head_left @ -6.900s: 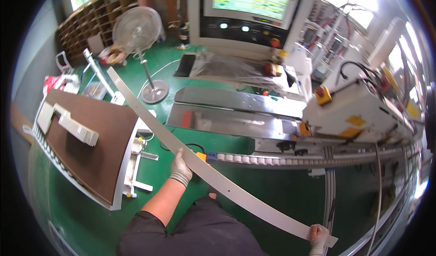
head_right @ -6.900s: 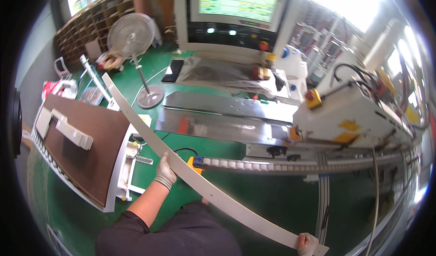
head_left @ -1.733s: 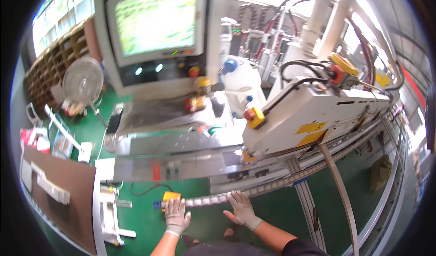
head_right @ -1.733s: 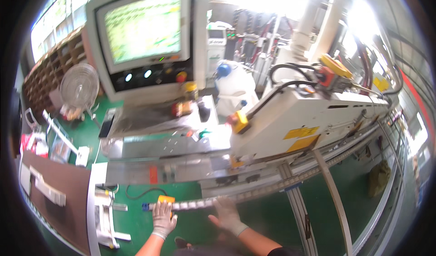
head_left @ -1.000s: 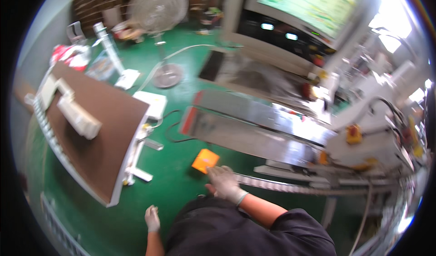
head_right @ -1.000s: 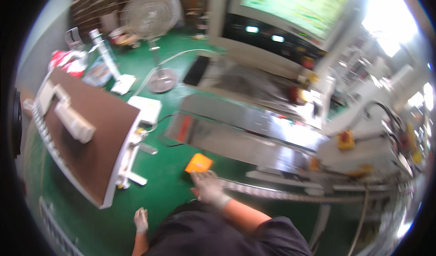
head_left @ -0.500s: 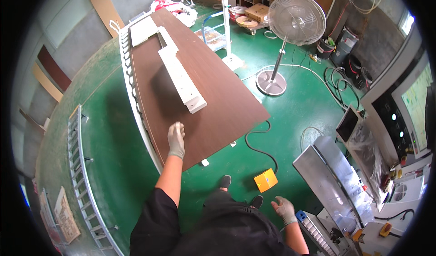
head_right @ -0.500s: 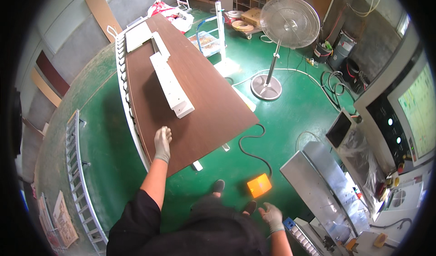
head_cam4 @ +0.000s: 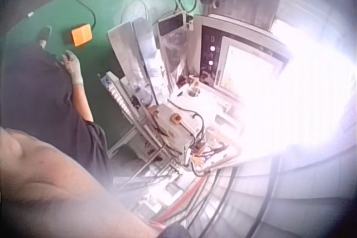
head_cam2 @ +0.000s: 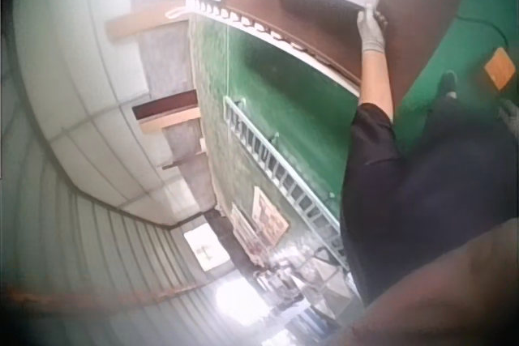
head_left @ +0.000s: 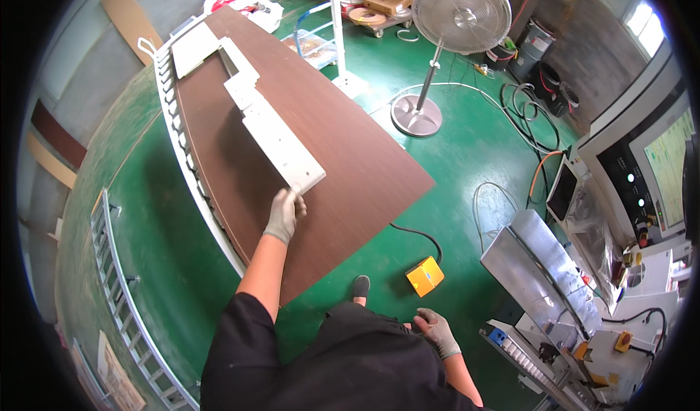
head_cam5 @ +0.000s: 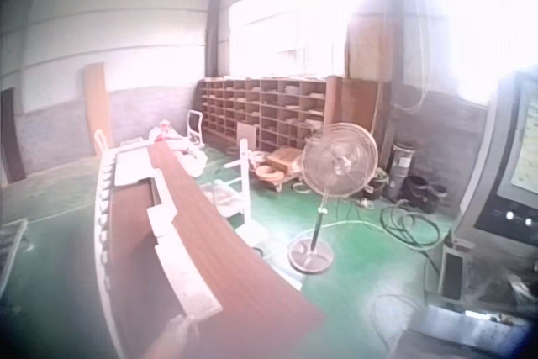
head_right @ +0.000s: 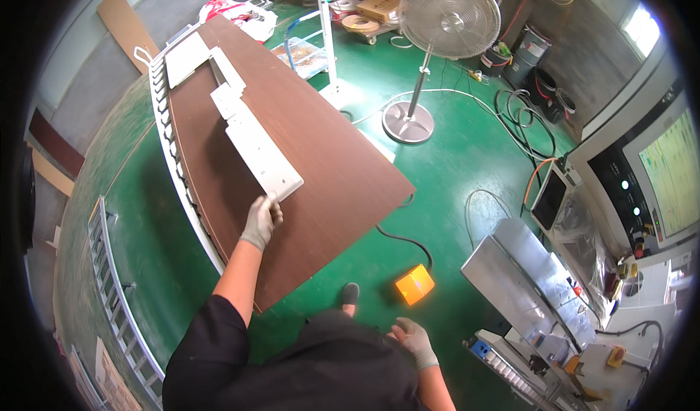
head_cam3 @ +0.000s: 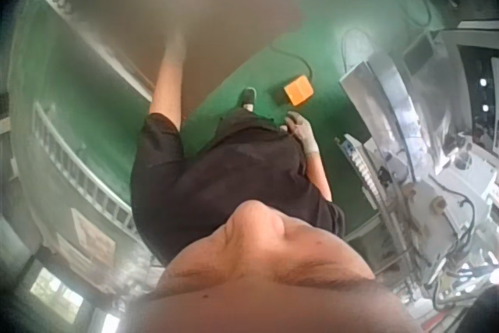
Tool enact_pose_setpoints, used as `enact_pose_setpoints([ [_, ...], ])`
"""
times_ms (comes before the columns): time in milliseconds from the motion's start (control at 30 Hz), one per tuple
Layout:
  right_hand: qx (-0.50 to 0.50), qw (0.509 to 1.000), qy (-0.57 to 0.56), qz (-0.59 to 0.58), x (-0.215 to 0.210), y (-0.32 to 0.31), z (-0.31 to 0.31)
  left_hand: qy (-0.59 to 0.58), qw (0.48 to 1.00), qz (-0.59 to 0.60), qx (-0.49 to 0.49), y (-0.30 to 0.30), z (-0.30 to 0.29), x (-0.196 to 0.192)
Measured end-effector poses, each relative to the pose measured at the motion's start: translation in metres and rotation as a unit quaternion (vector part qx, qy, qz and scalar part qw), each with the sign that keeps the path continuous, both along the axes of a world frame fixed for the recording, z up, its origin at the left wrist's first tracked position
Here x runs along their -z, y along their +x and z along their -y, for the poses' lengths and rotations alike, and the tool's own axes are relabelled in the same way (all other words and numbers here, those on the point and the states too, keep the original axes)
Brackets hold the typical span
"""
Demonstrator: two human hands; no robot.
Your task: The person picks up long rectangular panels one at a time from a stack on a table, aligns them with the machine's conveyor intake, and feeds them into the processing machine, occasionally using a handheld controller to press buttons.
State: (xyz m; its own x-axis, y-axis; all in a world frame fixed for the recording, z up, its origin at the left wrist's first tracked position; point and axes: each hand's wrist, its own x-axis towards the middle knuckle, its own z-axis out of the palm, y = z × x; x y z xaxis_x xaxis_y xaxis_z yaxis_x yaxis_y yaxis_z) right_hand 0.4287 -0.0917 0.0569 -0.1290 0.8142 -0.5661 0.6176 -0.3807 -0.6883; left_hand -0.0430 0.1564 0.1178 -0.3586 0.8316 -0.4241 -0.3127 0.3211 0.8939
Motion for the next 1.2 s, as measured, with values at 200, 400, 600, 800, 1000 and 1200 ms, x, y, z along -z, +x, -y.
enact_pose_setpoints([
  [200,0.053,0.986,0.051,-0.148,-0.070,-0.023,-0.051,0.048,0.913,-0.070,0.399,0.083,0.116,0.054],
  [400,0.121,0.964,0.041,-0.234,-0.085,-0.003,-0.042,0.003,0.791,-0.023,0.611,0.246,0.167,0.015],
  [600,0.299,0.914,0.116,-0.248,-0.124,0.094,0.059,0.066,0.734,0.078,0.671,0.374,0.147,-0.029],
  [800,0.339,0.848,0.352,0.204,-0.125,0.181,0.156,-0.058,0.777,0.244,0.578,0.533,0.190,-0.014],
  [1000,0.378,0.791,0.278,0.393,-0.128,0.260,0.207,-0.126,0.720,0.195,0.654,0.674,0.260,-0.035],
  [1200,0.495,0.700,0.214,0.469,-0.100,0.333,0.248,0.472,0.477,-0.341,0.658,0.749,0.205,-0.020],
])
